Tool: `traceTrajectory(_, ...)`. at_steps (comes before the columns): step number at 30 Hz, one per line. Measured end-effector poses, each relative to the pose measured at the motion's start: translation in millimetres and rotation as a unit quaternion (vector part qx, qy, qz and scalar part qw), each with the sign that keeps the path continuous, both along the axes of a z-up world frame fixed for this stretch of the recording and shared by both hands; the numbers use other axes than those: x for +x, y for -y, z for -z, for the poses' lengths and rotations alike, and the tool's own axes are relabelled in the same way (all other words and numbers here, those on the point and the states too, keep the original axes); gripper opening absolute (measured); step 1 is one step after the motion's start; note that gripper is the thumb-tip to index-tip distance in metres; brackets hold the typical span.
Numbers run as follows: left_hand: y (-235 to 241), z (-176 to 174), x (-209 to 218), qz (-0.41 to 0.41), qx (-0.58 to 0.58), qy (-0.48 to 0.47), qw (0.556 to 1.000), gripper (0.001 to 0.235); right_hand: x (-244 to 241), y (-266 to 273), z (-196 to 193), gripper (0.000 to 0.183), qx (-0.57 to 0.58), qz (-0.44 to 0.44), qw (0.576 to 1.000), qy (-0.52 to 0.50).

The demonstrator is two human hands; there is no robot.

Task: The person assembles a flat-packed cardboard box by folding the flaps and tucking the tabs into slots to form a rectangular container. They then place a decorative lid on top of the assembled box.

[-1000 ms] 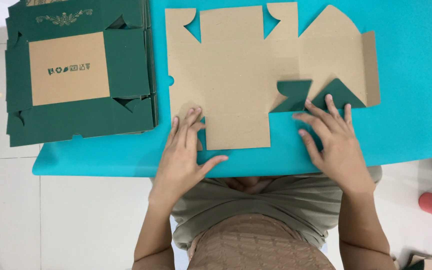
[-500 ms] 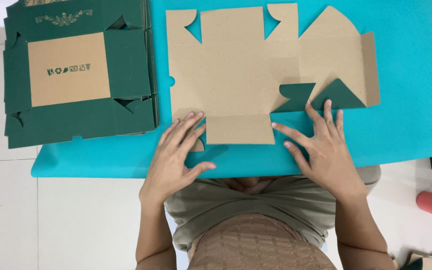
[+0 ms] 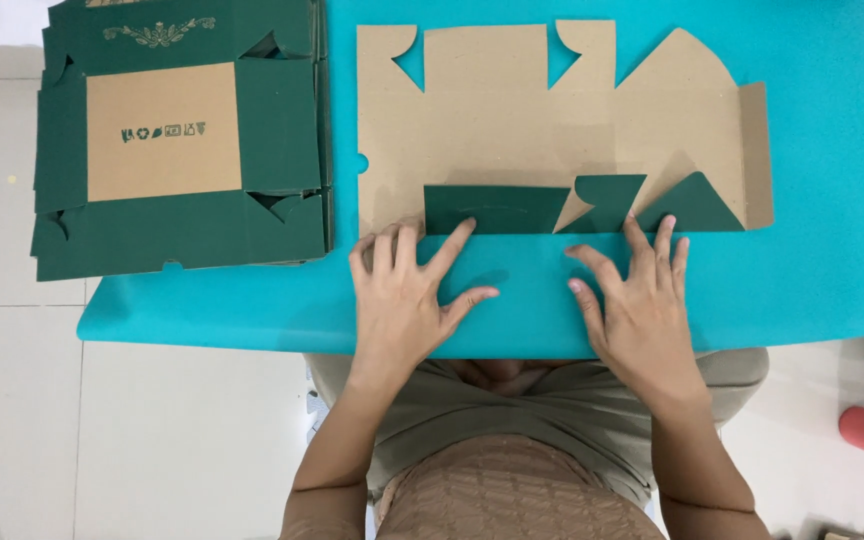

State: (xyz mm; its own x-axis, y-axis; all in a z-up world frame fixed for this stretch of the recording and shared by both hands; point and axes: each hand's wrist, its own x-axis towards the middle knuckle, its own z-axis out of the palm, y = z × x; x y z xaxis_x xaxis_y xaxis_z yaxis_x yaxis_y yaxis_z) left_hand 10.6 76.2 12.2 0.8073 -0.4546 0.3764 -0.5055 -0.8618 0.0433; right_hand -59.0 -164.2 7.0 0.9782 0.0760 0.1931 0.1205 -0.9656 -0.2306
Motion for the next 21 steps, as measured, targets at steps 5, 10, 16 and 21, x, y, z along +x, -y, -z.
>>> traceTrajectory(5,5.2,4.5,1.4,-0.018,0.035,0.016,0.999,0.071,4.9,-13.4,-0.5,0.049,-0.105,0.038,0.994,-0.016)
traceTrajectory(10,13.1,5.8,-0.3,-0.018,0.034,0.015,0.999,0.073,7.6,-18.5,-2.3,0.051,-0.102,0.051,0.993,-0.038)
traceTrajectory(16,37.4,2.7,-9.4,0.033,0.025,-0.036,0.998,0.084,7.6,-21.3,-0.1,0.047,-0.102,0.063,0.992,-0.027)
traceTrajectory(21,56.4,7.8,-15.6,0.078,0.068,-0.035,0.994,0.092,7.4,-21.2,0.9,0.048,-0.116,0.065,0.991,-0.023)
